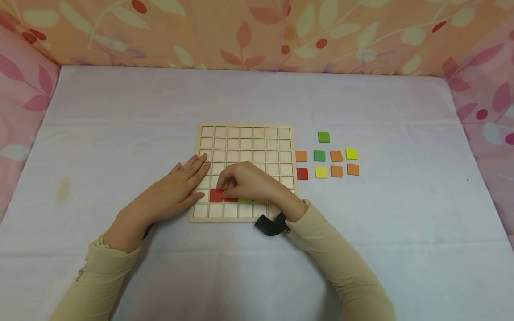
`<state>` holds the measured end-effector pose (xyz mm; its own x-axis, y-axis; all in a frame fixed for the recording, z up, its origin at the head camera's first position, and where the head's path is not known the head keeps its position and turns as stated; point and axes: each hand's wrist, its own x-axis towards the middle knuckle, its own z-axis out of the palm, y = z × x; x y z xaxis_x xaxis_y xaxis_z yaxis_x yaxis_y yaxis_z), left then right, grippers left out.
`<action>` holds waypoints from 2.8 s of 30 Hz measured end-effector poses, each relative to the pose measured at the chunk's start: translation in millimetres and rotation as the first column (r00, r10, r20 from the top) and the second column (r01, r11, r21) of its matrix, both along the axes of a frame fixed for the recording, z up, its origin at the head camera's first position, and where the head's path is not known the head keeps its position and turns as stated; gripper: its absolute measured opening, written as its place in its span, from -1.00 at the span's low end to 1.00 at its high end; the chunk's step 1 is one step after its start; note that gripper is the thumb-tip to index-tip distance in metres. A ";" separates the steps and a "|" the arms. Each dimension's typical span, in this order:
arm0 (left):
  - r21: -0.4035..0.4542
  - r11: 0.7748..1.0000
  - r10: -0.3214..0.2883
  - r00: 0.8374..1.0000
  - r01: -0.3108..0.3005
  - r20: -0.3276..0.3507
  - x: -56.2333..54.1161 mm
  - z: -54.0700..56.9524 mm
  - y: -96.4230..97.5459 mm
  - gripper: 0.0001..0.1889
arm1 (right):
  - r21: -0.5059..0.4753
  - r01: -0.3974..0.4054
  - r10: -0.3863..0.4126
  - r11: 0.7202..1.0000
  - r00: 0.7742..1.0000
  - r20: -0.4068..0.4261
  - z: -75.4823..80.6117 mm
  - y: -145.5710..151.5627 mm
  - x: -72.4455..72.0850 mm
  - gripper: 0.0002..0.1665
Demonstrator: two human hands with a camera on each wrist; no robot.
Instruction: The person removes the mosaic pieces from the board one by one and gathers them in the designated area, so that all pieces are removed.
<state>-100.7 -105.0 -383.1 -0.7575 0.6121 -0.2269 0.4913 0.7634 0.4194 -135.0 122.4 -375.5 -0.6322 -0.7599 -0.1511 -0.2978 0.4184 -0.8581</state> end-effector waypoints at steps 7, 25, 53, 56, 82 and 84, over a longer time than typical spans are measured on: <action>0.002 1.000 -0.003 1.000 0.003 -0.009 -0.4 -0.9 -0.4 -0.29 | 0.016 0.002 -0.002 1.000 1.000 -0.020 -4.2 -1.6 0.5 -0.87; 0.003 1.000 -0.007 1.000 0.008 -0.016 -0.6 -2.3 -0.6 -0.30 | 0.021 0.014 -0.013 1.000 0.996 -0.083 -7.7 -2.4 0.4 -0.88; -0.010 1.000 -0.007 1.000 0.007 -0.015 -0.4 -1.5 0.2 -0.29 | -0.070 0.095 -0.090 0.993 0.993 0.071 -6.2 1.4 1.3 -0.94; -0.007 1.000 -0.006 1.000 0.006 -0.018 -0.4 -0.6 0.6 -0.30 | -0.069 0.104 -0.099 0.992 0.992 0.082 -4.8 3.3 1.5 -0.94; 0.075 0.996 -0.046 0.997 0.051 -0.064 0.4 4.2 5.9 -0.44 | -0.005 0.326 -0.323 0.945 0.939 0.119 0.1 79.2 20.9 -0.90; 0.076 0.996 -0.043 0.998 0.047 -0.052 0.6 4.4 5.7 -0.43 | -0.005 0.334 -0.331 0.943 0.936 0.119 -0.9 82.8 21.7 -0.89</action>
